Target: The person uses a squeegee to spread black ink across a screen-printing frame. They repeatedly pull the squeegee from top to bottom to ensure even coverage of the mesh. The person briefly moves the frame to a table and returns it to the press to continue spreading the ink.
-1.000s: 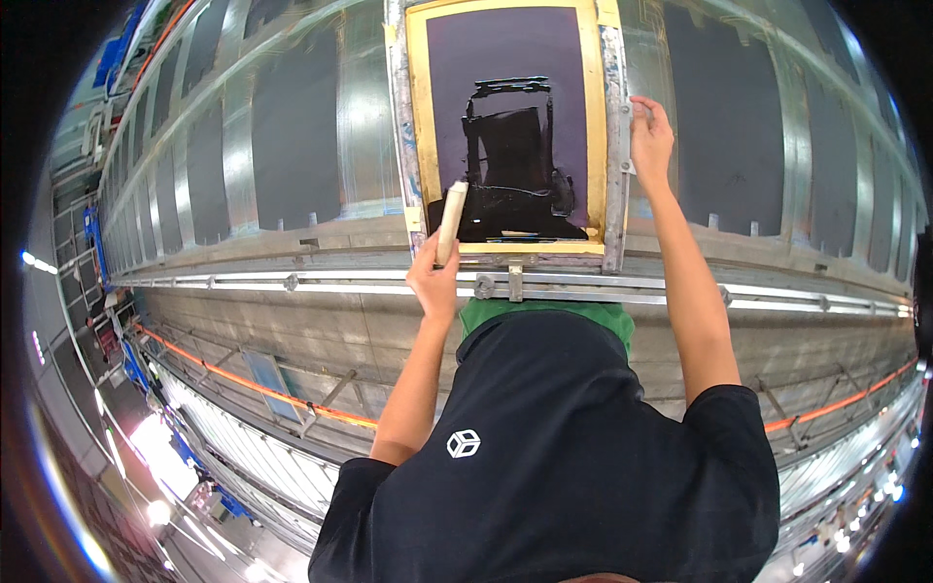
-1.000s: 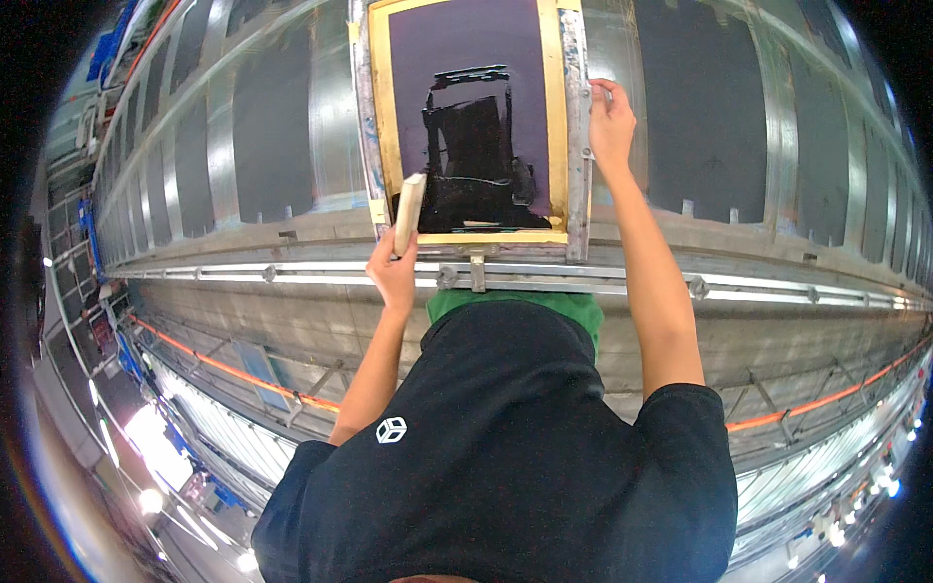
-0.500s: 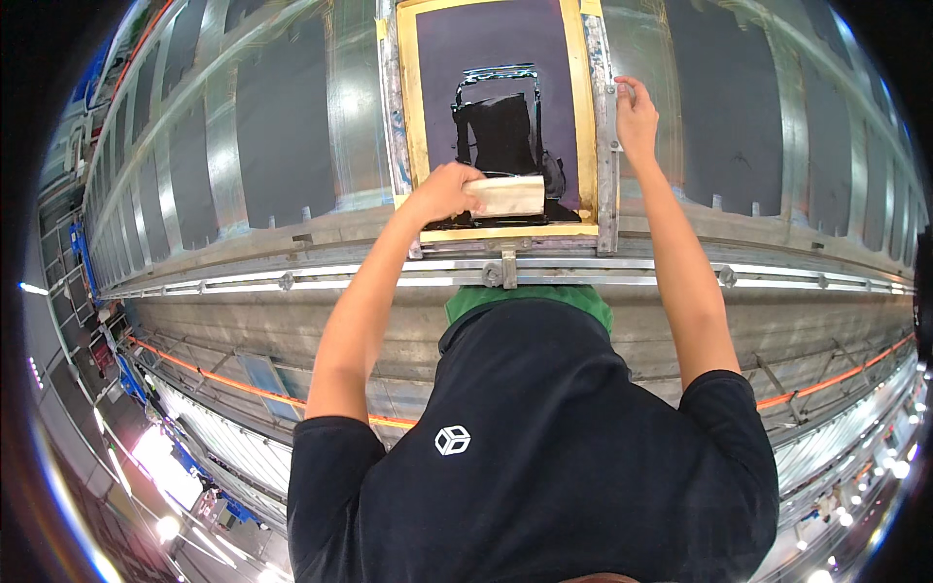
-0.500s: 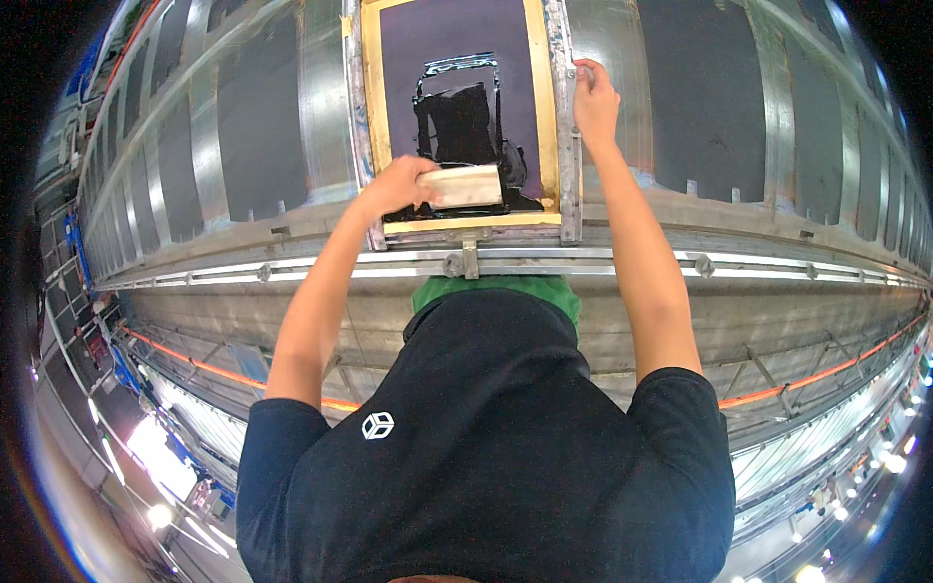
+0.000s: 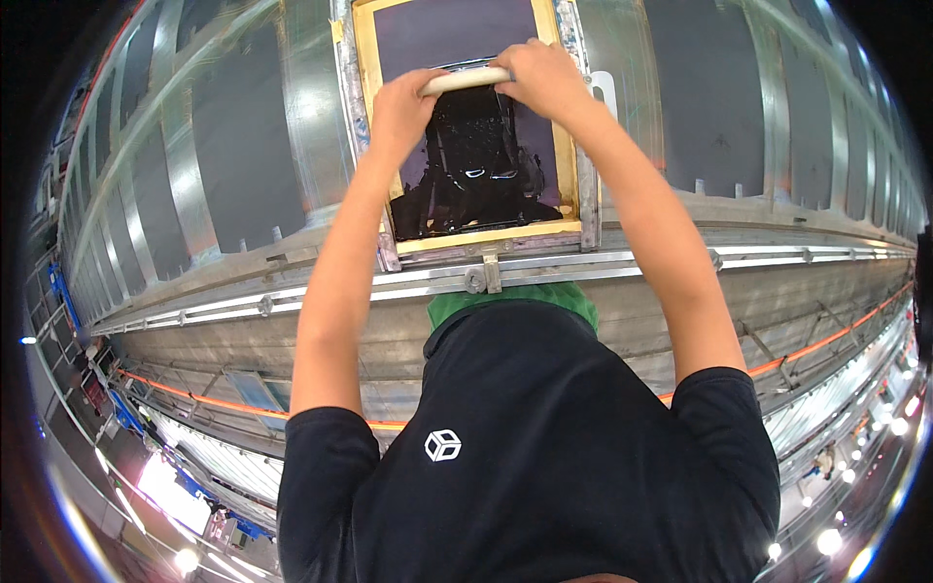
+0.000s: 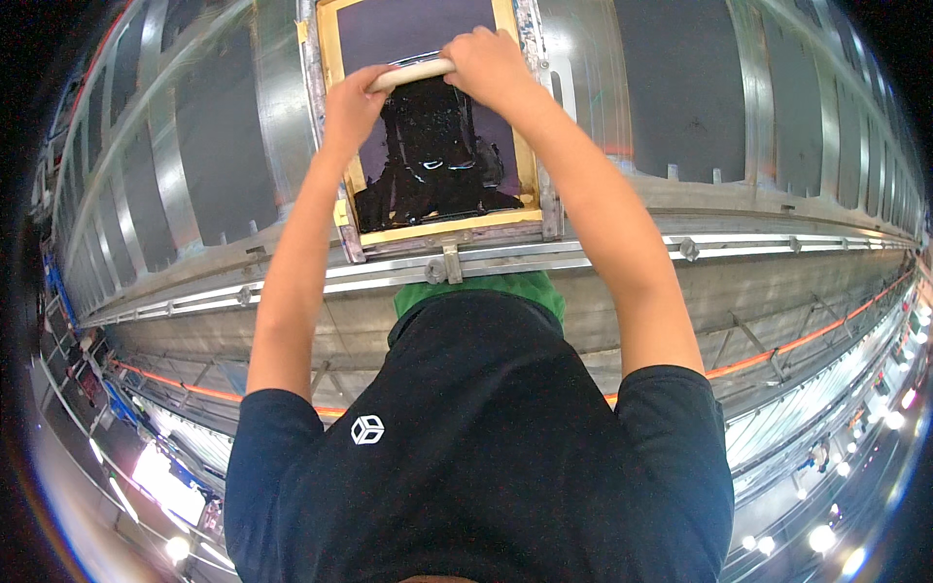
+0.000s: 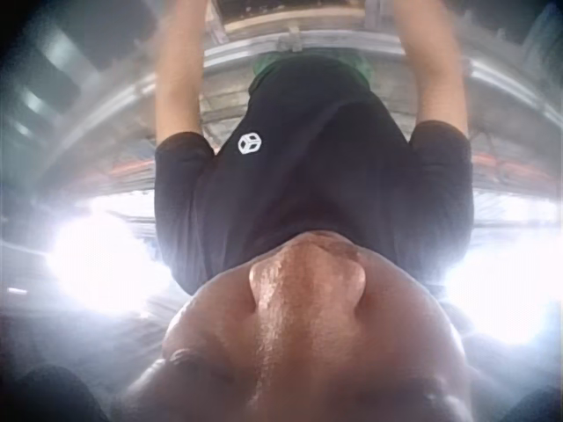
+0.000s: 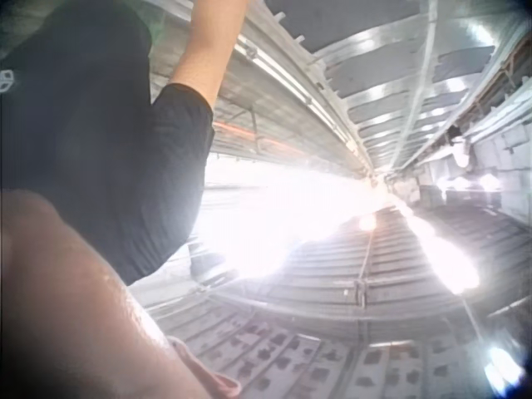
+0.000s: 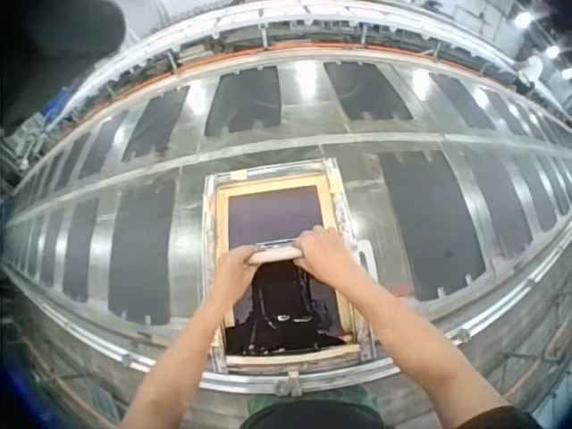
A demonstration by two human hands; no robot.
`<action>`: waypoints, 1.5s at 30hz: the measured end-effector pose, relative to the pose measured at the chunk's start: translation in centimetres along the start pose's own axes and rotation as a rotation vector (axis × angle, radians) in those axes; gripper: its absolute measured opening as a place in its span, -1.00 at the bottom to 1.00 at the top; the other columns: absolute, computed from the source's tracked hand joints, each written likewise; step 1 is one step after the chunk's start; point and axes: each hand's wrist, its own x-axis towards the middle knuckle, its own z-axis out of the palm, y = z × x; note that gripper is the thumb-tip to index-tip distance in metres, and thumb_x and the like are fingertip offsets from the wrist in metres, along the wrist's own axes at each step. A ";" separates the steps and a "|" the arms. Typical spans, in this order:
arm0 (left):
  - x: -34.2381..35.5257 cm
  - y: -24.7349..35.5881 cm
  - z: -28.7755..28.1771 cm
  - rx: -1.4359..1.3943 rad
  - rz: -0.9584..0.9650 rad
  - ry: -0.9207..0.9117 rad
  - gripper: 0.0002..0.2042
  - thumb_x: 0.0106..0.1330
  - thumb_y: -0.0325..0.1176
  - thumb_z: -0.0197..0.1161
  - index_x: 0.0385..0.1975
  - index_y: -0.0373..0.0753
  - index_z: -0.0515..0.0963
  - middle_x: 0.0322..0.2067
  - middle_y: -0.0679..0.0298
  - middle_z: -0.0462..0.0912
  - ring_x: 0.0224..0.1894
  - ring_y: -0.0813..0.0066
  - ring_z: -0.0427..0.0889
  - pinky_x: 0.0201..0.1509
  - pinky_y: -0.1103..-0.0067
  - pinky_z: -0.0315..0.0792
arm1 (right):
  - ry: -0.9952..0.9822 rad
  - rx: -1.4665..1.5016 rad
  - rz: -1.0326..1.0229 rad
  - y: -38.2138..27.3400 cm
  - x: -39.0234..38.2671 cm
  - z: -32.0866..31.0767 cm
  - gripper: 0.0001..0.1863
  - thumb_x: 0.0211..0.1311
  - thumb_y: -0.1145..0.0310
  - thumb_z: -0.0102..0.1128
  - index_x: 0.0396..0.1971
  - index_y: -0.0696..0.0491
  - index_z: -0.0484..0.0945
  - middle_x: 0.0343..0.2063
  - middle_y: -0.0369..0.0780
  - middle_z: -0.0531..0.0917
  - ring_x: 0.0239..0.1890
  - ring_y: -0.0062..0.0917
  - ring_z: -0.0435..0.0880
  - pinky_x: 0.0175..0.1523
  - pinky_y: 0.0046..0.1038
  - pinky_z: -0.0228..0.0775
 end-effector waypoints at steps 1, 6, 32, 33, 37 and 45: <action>-1.5 0.3 0.8 0.001 0.022 0.035 -0.68 0.19 -0.59 0.31 -0.04 -0.20 0.67 -0.18 0.11 0.75 -0.11 0.10 0.74 -0.03 0.42 0.58 | 0.102 0.050 -0.037 -0.1 -0.8 1.2 -0.53 0.07 0.28 0.45 0.04 0.00 0.66 -0.01 -0.18 0.69 0.02 -0.23 0.61 0.15 -0.21 0.42; -11.9 2.1 2.8 0.048 0.096 0.026 -0.55 0.09 -0.72 0.20 0.01 -0.21 0.61 0.05 0.14 0.69 0.13 0.05 0.65 0.07 0.33 0.58 | 0.286 0.255 -0.074 -3.5 -10.8 7.5 -0.48 -0.11 0.52 0.43 0.00 0.07 0.65 0.00 -0.24 0.68 0.02 -0.25 0.57 0.14 -0.21 0.41; -16.1 4.8 1.4 -0.057 0.017 -0.143 -0.52 0.04 -0.75 0.20 0.02 -0.24 0.60 0.04 0.10 0.68 0.15 0.08 0.64 0.18 0.31 0.55 | 0.232 0.538 -0.094 -3.3 -16.0 8.1 -0.49 -0.05 0.35 0.53 0.00 0.03 0.66 -0.01 -0.19 0.65 0.06 -0.25 0.55 0.22 -0.24 0.40; -15.8 4.8 1.1 -0.067 0.013 -0.140 -0.52 0.04 -0.74 0.21 0.02 -0.25 0.60 0.04 0.10 0.69 0.15 0.08 0.64 0.18 0.31 0.55 | 0.246 0.652 0.010 -1.9 -15.5 7.2 -0.49 0.00 0.29 0.54 0.02 0.03 0.66 -0.01 -0.19 0.65 0.04 -0.27 0.56 0.19 -0.25 0.41; -15.2 4.9 0.7 -0.059 0.014 -0.146 -0.53 0.04 -0.70 0.27 0.02 -0.24 0.60 0.04 0.12 0.68 0.17 0.08 0.62 0.22 0.31 0.53 | 0.740 0.596 0.399 7.4 -10.4 6.9 -0.50 0.18 0.13 0.48 0.09 0.00 0.65 -0.12 -0.19 0.66 -0.11 -0.42 0.58 -0.01 -0.36 0.45; -18.2 3.7 3.3 0.121 0.150 -0.099 -0.45 0.02 -0.58 0.27 0.12 -0.13 0.60 0.14 0.28 0.65 0.23 0.29 0.59 0.10 0.38 0.48 | 0.582 0.870 0.471 14.5 -5.5 11.7 -0.67 0.53 0.15 0.06 -0.01 0.03 0.67 -0.30 -0.18 0.67 -0.25 -0.53 0.56 -0.03 -0.44 0.41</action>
